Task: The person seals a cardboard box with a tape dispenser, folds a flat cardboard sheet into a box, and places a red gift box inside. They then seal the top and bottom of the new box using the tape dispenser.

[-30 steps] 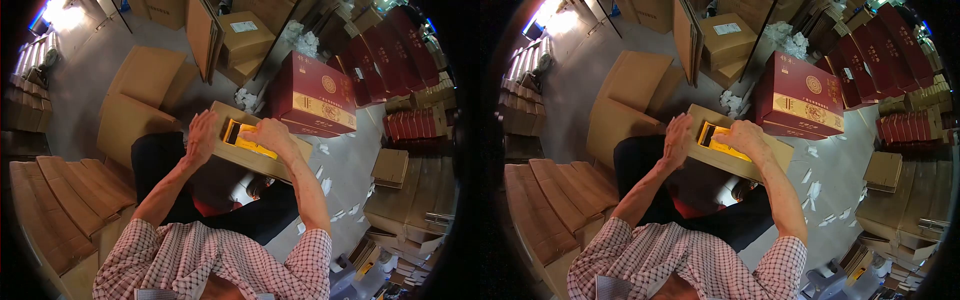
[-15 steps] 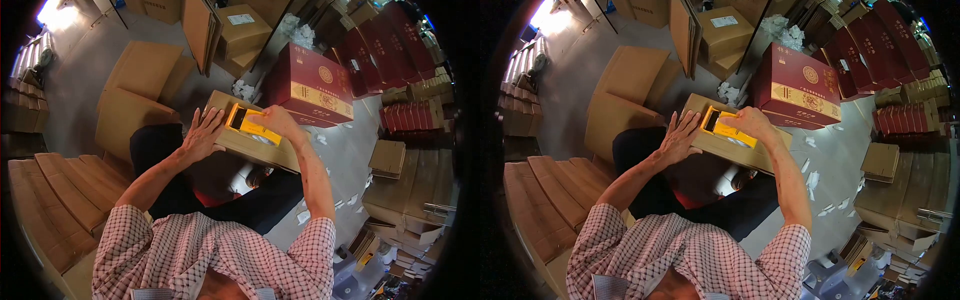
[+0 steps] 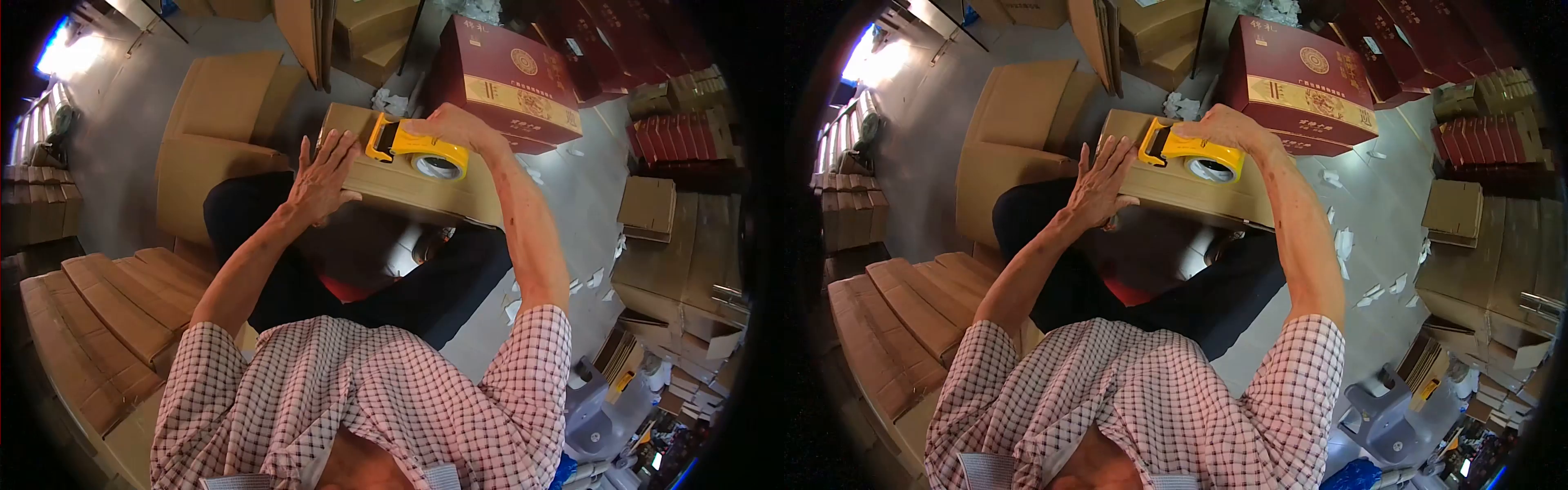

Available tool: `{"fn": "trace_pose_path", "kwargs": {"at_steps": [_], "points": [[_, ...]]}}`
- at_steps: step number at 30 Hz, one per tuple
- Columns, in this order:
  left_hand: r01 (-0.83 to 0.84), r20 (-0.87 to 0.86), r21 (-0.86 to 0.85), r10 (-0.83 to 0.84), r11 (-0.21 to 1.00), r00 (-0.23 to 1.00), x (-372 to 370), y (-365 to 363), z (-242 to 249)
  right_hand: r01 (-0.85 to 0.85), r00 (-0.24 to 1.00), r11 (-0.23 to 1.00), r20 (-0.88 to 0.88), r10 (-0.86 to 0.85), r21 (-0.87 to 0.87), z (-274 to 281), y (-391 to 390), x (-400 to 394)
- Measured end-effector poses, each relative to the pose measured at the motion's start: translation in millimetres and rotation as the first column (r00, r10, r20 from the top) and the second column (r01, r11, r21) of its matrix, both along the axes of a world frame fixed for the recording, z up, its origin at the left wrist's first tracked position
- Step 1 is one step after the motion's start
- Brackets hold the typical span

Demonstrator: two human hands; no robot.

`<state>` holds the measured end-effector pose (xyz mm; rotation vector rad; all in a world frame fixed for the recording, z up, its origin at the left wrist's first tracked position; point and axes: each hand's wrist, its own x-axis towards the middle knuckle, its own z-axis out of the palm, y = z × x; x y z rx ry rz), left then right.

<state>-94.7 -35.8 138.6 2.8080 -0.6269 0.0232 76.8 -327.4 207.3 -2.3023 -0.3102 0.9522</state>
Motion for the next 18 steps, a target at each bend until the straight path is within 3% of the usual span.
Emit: {"fn": "trace_pose_path", "kwargs": {"at_steps": [3, 4, 12, 15, 18], "points": [[-0.018, -0.027, -0.005, 0.018, 1.0, 0.999, 1, -3, 3, -0.017, 0.994, 0.999, 0.108, 0.02, -0.029, -11, -15, -3], [-0.013, -0.022, -0.003, 0.012, 1.0, 1.0, 2, -3, 2, 0.041, 0.973, 0.999, 0.229, -0.043, 0.014, -17, -13, -12], [0.021, 0.13, -0.028, -0.018, 0.999, 0.991, 1, 0, -4, 0.005, 0.962, 0.984, 0.269, 0.044, -0.177, 27, 6, -36], [0.025, 0.092, 0.042, -0.029, 0.999, 0.995, 1, -4, 3, -0.005, 0.952, 0.971, 0.297, 0.078, -0.239, 29, 15, -37], [0.104, 0.067, -0.073, -0.099, 0.992, 0.993, 14, -5, 1, -0.002, 0.961, 0.968, 0.267, 0.07, -0.249, 38, 13, -37]]}}
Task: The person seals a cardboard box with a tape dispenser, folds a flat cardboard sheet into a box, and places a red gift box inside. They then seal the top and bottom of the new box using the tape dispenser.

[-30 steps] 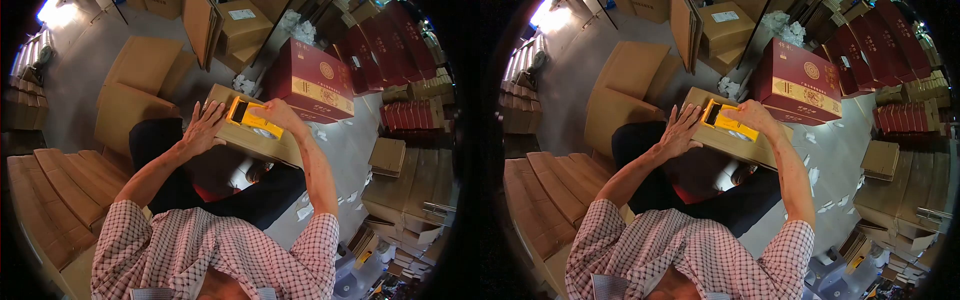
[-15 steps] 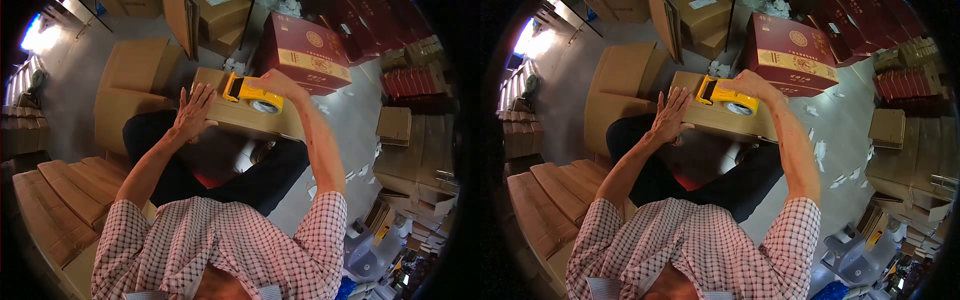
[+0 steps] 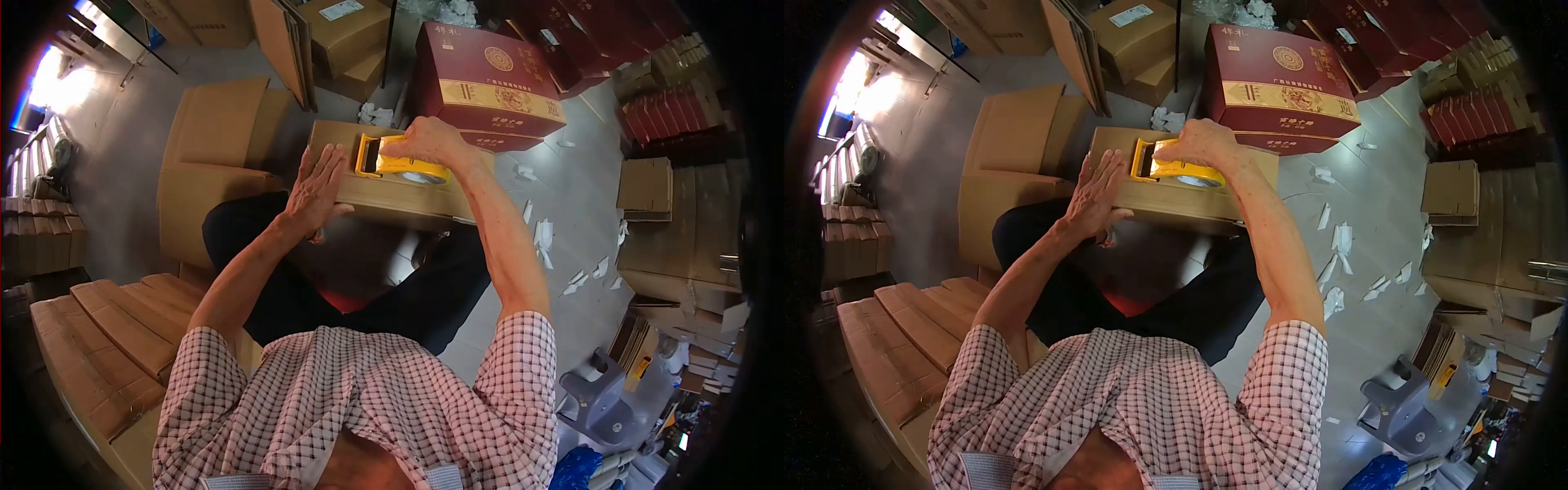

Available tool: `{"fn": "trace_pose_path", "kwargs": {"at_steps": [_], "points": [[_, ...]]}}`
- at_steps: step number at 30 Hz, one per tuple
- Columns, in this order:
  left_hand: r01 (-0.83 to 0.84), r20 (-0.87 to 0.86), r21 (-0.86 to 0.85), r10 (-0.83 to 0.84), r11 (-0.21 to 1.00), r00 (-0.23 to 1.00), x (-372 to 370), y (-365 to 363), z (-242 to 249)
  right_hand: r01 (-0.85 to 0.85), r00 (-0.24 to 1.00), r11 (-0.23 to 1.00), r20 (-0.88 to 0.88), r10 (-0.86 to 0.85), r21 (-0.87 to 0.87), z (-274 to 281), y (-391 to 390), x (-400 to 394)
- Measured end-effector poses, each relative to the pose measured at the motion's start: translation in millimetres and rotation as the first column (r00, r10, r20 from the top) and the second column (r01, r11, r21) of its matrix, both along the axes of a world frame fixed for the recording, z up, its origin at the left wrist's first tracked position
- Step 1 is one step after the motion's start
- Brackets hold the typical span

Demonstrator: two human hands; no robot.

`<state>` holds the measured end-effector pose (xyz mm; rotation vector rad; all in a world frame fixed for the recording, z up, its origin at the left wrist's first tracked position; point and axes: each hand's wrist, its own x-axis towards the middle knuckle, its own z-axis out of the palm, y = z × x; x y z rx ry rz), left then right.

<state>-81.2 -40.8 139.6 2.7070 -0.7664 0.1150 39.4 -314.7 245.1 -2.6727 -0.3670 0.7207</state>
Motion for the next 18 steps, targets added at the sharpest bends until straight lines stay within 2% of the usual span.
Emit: {"fn": "trace_pose_path", "kwargs": {"at_steps": [3, 5, 10, 13, 18], "points": [[0.017, -0.024, 0.129, -0.014, 0.991, 1.0, -3, -5, 10, 0.004, 1.0, 0.999, -0.013, -0.004, 0.036, -1, -7, 1], [0.003, -0.026, 0.12, 0.0, 0.993, 1.0, -3, -7, 8, -0.016, 0.999, 1.0, -0.048, 0.017, 0.022, -7, -5, 5], [0.014, 0.002, 0.192, -0.015, 0.981, 1.0, 1, -15, 7, -0.052, 0.998, 0.993, -0.033, 0.049, -0.105, 0, 8, 4], [0.043, -0.053, 0.086, -0.038, 0.995, 0.998, 5, -19, 1, -0.036, 0.999, 0.995, -0.028, 0.034, -0.094, 2, 6, 1], [0.083, -0.061, 0.126, -0.075, 0.989, 0.995, 4, -17, 10, -0.025, 0.999, 0.995, 0.033, 0.028, -0.094, 2, 6, -8]]}}
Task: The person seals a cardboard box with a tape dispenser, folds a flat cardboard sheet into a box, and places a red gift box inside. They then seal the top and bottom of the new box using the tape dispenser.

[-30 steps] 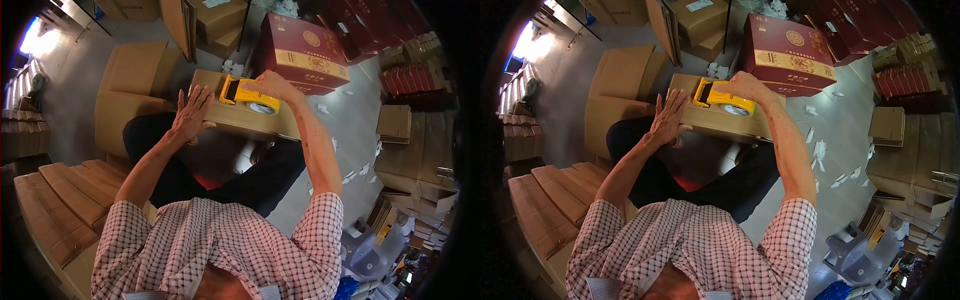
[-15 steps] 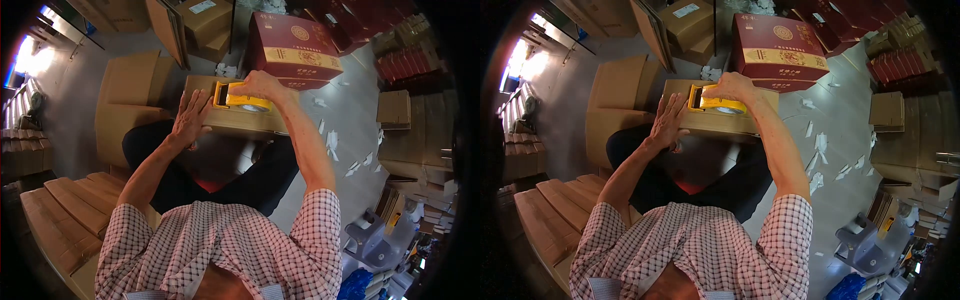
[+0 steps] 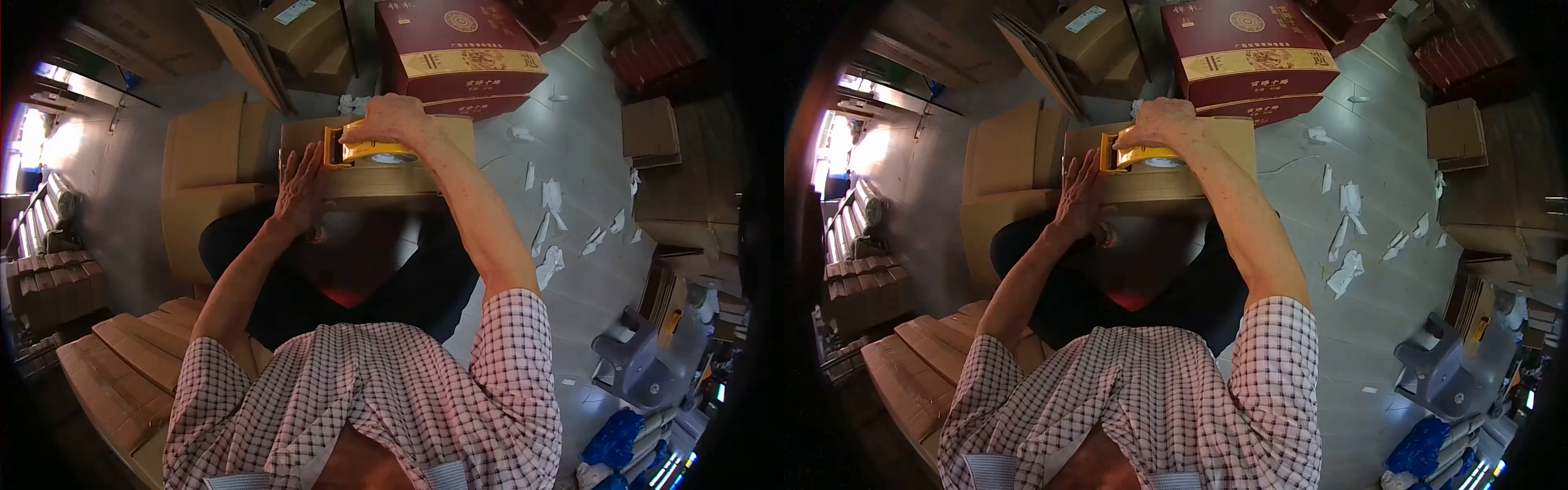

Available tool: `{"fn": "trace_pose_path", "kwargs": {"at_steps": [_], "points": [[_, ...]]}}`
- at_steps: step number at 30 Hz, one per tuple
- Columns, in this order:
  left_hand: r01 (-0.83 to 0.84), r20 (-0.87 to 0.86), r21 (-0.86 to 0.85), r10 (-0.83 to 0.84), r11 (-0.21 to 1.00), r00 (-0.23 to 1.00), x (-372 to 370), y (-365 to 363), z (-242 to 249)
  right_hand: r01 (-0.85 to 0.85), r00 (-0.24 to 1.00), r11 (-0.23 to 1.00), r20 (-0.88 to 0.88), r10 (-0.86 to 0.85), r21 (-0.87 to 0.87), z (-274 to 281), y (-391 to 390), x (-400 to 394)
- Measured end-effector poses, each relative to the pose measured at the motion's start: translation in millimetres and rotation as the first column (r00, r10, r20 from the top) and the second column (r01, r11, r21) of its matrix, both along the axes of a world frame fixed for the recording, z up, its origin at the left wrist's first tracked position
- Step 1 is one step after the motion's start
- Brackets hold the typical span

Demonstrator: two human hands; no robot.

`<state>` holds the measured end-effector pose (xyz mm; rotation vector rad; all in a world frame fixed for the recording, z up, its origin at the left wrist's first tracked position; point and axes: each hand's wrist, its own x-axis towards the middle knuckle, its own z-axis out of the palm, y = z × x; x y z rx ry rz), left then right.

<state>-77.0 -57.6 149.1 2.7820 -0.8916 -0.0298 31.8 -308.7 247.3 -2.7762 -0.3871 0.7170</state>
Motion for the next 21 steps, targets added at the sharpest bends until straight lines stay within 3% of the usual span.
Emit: {"fn": "trace_pose_path", "kwargs": {"at_steps": [1, 4, 6, 8, 10, 11, 14, 16, 18, 20, 21], "points": [[0.009, -0.014, 0.0, -0.009, 1.0, 1.0, 1, 0, 3, 0.003, 1.0, 1.0, 0.021, -0.003, 0.01, 1, -1, -2], [-0.185, -0.352, -0.363, 0.049, 0.913, 0.935, 17, 7, 16, 0.003, 0.998, 0.999, 0.068, -0.007, 0.055, -5, -4, -3], [-0.281, -0.472, -0.647, -0.082, 0.709, 0.878, 17, -19, 30, 0.005, 0.998, 0.997, 0.069, -0.01, 0.071, -8, -7, -6], [-0.245, -0.417, -0.685, -0.094, 0.686, 0.904, 20, -33, 31, 0.001, 0.999, 0.997, 0.051, -0.005, 0.081, -3, -7, -7], [-0.05, -0.189, -0.462, -0.044, 0.885, 0.981, 43, -37, 10, 0.046, 0.986, 0.963, 0.144, -0.087, 0.266, -10, -10, -9], [-0.04, -0.179, -0.452, -0.047, 0.891, 0.983, 45, -35, 2, 0.065, 0.973, 0.932, 0.184, -0.139, 0.357, -15, -15, -10], [-0.038, -0.215, -0.446, -0.066, 0.894, 0.974, 47, -27, -3, 0.2, 0.788, 0.684, 0.3, -0.538, 0.701, -40, -55, -18], [-0.084, -0.308, -0.489, -0.081, 0.868, 0.948, 46, -20, -3, 0.385, 0.647, 0.636, 0.296, -0.703, 0.669, -57, -114, -28], [-0.103, -0.318, -0.502, -0.072, 0.859, 0.945, 44, -18, -4, 0.473, 0.638, 0.536, 0.148, -0.756, 0.699, -102, -175, -53], [-0.077, -0.299, -0.509, -0.092, 0.858, 0.95, 53, -19, -5, 0.821, 0.504, 0.308, -0.355, -0.787, 0.481, -102, -177, -84], [-0.051, -0.282, -0.503, -0.108, 0.863, 0.953, 57, -16, -8, 0.799, 0.55, 0.302, -0.431, -0.716, 0.52, -105, -174, -91]]}}
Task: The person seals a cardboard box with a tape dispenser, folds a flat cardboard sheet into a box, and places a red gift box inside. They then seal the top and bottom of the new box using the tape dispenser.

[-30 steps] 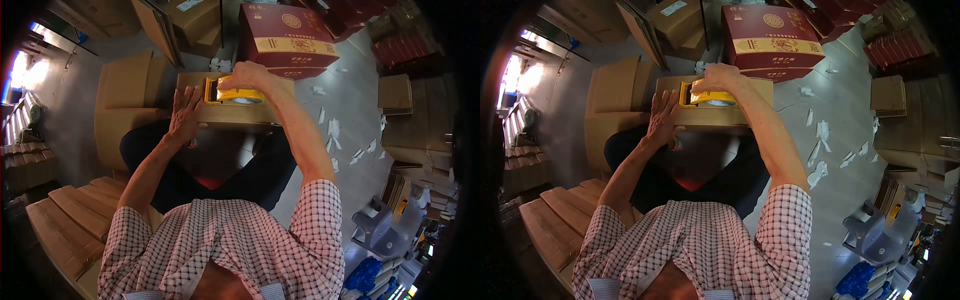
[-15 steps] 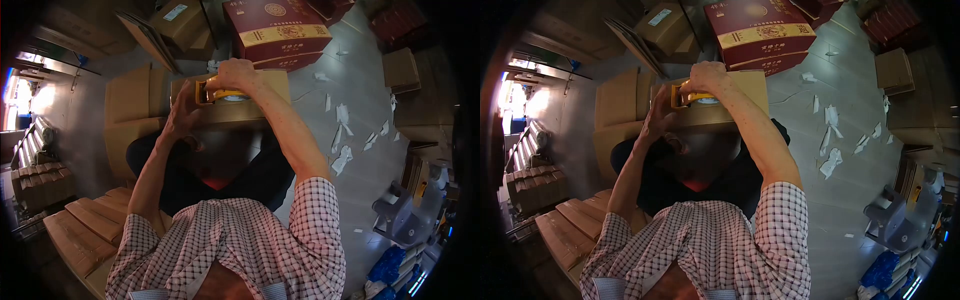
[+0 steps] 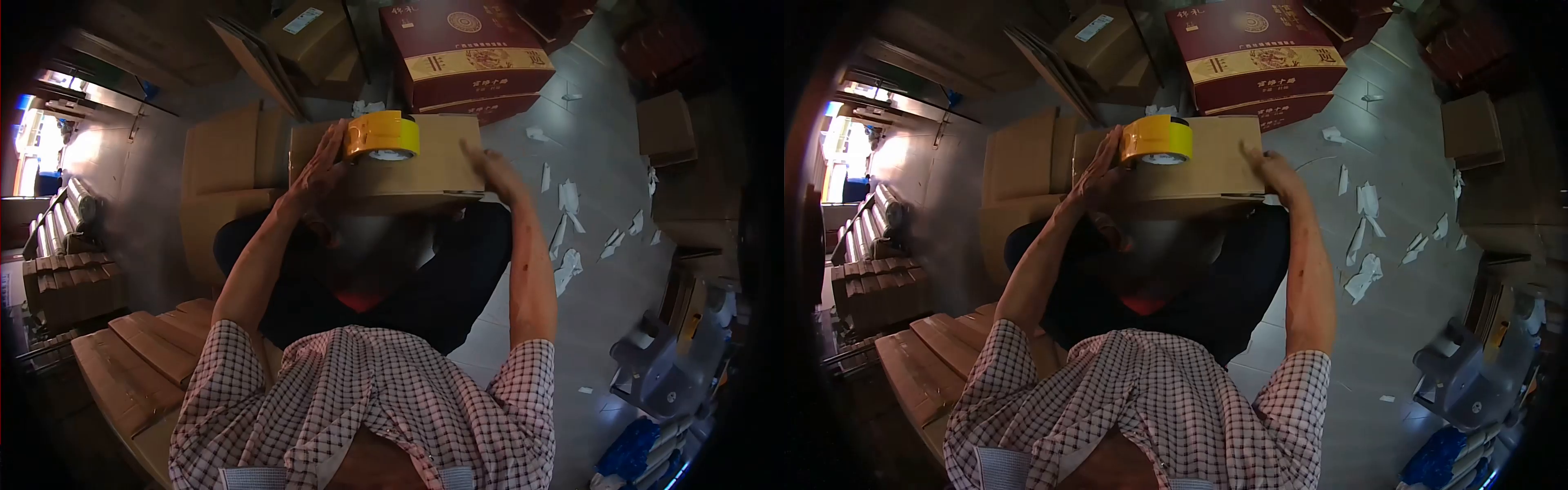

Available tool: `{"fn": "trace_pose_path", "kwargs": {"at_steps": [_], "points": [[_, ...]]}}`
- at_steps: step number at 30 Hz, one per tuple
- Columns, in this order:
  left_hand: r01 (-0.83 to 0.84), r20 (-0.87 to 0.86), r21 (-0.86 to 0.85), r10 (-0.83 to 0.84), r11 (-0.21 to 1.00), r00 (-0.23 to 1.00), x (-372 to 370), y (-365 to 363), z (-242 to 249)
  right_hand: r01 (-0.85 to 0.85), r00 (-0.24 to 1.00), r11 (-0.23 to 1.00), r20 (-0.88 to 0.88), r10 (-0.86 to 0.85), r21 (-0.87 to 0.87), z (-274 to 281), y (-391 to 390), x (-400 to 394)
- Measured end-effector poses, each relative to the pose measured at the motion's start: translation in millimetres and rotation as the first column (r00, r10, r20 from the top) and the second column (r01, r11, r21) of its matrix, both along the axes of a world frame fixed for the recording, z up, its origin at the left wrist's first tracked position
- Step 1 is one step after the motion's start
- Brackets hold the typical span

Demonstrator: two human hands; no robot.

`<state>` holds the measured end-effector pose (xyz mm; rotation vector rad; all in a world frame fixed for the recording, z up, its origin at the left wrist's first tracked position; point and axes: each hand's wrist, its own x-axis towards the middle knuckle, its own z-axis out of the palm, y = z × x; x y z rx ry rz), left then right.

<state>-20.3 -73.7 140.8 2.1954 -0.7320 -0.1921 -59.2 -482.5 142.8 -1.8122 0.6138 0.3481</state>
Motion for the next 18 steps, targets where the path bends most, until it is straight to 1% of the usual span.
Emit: {"fn": "trace_pose_path", "kwargs": {"at_steps": [1, 2, 4, 7, 9, 11, 13, 16, 18], "points": [[0.014, 0.02, 0.008, -0.014, 1.0, 1.0, 5, 1, 2, -0.063, 0.998, 0.992, 0.012, 0.062, 0.105, -5, 5, -2], [0.032, 0.029, -0.024, -0.031, 0.999, 0.999, 11, 1, 4, -0.135, 0.991, 0.969, 0.033, 0.131, 0.208, -8, 7, 1], [0.069, 0.037, -0.075, -0.066, 0.995, 0.997, 15, 8, 12, -0.146, 0.989, 0.938, 0.06, 0.134, 0.316, -3, 13, 6], [-0.036, -0.054, -0.155, 0.028, 0.987, 0.998, 25, 25, 8, -0.139, 0.986, 0.893, 0.146, 0.083, 0.429, 12, 33, 15], [-0.105, -0.217, -0.393, 0.018, 0.913, 0.976, 35, 41, 4, -0.135, 0.982, 0.843, 0.181, 0.045, 0.521, 23, 57, 17], [-0.22, -0.3, -0.429, 0.092, 0.876, 0.949, 39, 63, 4, -0.204, 0.971, 0.822, 0.22, 0.098, 0.531, 24, 75, 28], [-0.361, -0.29, -0.297, 0.277, 0.884, 0.916, 38, 77, 21, -0.253, 0.958, 0.802, 0.254, 0.131, 0.541, 31, 96, 36], [-0.44, -0.394, -0.481, 0.262, 0.758, 0.881, 40, 103, 14, -0.301, 0.943, 0.783, 0.293, 0.159, 0.545, 48, 129, 47], [-0.455, -0.391, -0.554, 0.264, 0.697, 0.882, 41, 112, 9, -0.326, 0.936, 0.777, 0.297, 0.187, 0.538, 61, 147, 54]]}}
